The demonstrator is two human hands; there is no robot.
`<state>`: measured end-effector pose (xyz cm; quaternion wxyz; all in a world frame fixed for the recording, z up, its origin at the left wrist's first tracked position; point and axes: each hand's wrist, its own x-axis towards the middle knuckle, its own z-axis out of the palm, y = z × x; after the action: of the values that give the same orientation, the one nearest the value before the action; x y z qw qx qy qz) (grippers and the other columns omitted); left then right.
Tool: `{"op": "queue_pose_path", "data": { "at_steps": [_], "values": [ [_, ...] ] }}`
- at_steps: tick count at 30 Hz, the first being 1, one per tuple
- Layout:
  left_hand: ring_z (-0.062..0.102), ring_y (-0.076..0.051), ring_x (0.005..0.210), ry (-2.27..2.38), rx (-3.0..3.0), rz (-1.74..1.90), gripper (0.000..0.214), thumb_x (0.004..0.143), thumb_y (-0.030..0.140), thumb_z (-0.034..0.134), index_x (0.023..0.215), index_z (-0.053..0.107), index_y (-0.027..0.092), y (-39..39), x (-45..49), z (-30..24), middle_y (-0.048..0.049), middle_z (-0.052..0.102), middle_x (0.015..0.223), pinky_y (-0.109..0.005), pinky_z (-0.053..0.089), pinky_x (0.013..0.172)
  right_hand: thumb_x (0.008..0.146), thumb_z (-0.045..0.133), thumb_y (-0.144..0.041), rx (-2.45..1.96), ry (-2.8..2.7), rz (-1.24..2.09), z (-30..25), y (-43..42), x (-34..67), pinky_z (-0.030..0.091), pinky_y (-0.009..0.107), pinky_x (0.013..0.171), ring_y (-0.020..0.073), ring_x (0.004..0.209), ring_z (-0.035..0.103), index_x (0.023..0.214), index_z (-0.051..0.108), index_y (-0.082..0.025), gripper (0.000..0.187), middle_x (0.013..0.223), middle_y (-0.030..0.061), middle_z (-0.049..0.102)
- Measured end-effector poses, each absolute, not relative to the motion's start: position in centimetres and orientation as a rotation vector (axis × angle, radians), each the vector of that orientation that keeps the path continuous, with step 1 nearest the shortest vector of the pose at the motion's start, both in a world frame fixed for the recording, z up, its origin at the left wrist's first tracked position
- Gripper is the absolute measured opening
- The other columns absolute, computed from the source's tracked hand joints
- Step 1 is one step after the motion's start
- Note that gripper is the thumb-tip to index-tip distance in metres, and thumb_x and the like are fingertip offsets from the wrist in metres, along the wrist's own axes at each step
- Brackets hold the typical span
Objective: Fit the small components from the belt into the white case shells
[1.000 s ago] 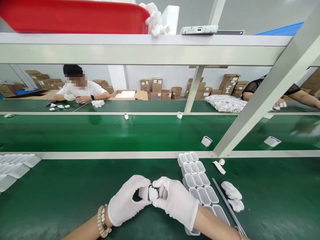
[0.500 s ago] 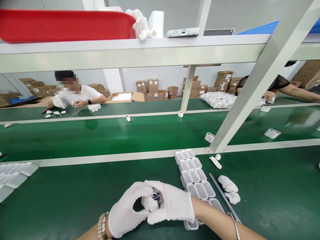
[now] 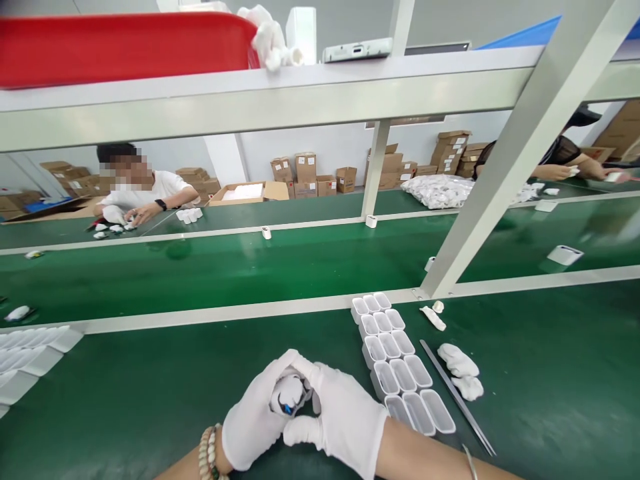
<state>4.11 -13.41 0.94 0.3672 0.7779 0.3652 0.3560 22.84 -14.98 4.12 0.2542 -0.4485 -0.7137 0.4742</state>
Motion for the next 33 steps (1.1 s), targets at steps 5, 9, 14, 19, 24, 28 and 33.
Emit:
{"op": "queue_pose_path", "data": {
  "at_steps": [5,9,14,19,24,28,33],
  "values": [
    [0.068,-0.021,0.097,0.847,1.745,0.919,0.065,0.083,0.021,0.068,0.143,0.042,0.02,-13.4,4.2,-0.3,-0.009,0.07,0.11,-0.037,0.054,0.093,0.07,0.079,-0.032,-1.18,-2.017,1.093,5.6,-14.8,23.0,0.049,0.039,0.082,0.0213,0.086,0.056,0.108,0.071,-0.031,0.039,0.095,0.0022,0.05],
    [0.067,-0.022,0.095,0.768,1.714,0.827,0.077,0.08,0.021,0.071,0.148,0.034,0.017,-13.6,4.4,0.1,-0.0099,0.07,0.108,-0.039,0.053,0.095,0.068,0.08,-0.024,-1.049,-1.954,1.182,5.2,-14.6,22.6,0.049,0.035,0.076,0.019,0.082,0.056,0.084,0.074,-0.026,0.017,0.087,0.0005,0.051],
    [0.065,-0.021,0.098,0.684,1.687,0.723,0.074,0.078,0.021,0.073,0.144,0.04,0.018,-13.5,4.7,1.6,-0.0086,0.069,0.11,-0.035,0.052,0.094,0.08,0.074,-0.036,-0.818,-1.905,1.268,5.1,-14.7,22.1,0.049,0.034,0.073,0.0176,0.079,0.058,0.081,0.069,-0.024,0.013,0.081,0.0005,0.057],
    [0.063,-0.018,0.081,0.655,1.766,0.787,0.079,0.081,0.023,0.07,0.149,0.032,0.016,-13.5,4.3,0.5,-0.0034,0.068,0.088,-0.035,0.054,0.09,0.08,0.074,-0.043,-0.876,-1.741,1.422,5.3,-15.3,21.5,0.042,0.033,0.064,0.0165,0.07,0.054,0.077,0.059,-0.023,0.026,0.073,-0.0022,0.055],
    [0.059,-0.016,0.071,0.634,1.852,0.938,0.085,0.085,0.022,0.065,0.155,0.017,0.021,-13.4,3.9,-0.9,0.0028,0.057,0.071,-0.036,0.054,0.086,0.083,0.071,-0.044,-0.954,-1.812,1.212,5.4,-15.8,21.3,0.045,0.036,0.075,0.0178,0.076,0.055,0.078,0.069,-0.025,0.019,0.079,-0.0003,0.05],
    [0.055,-0.013,0.065,0.582,1.86,0.952,0.087,0.086,0.019,0.063,0.156,0.012,0.025,-13.5,4.0,-0.5,0.0043,0.056,0.072,-0.035,0.054,0.085,0.08,0.073,-0.041,-0.943,-1.841,1.167,6.2,-15.9,21.3,0.048,0.038,0.085,0.0209,0.091,0.056,0.078,0.071,-0.025,0.016,0.098,0.0039,0.052],
    [0.051,-0.012,0.059,0.606,1.759,0.896,0.077,0.083,0.03,0.068,0.151,0.031,0.024,-13.5,4.3,0.4,0.0051,0.055,0.067,-0.03,0.053,0.07,0.079,0.074,-0.038,-0.922,-1.784,1.279,5.9,-16.0,21.4,0.048,0.041,0.092,0.0211,0.094,0.06,0.083,0.073,-0.026,0.012,0.116,0.005,0.052]
  ]
}}
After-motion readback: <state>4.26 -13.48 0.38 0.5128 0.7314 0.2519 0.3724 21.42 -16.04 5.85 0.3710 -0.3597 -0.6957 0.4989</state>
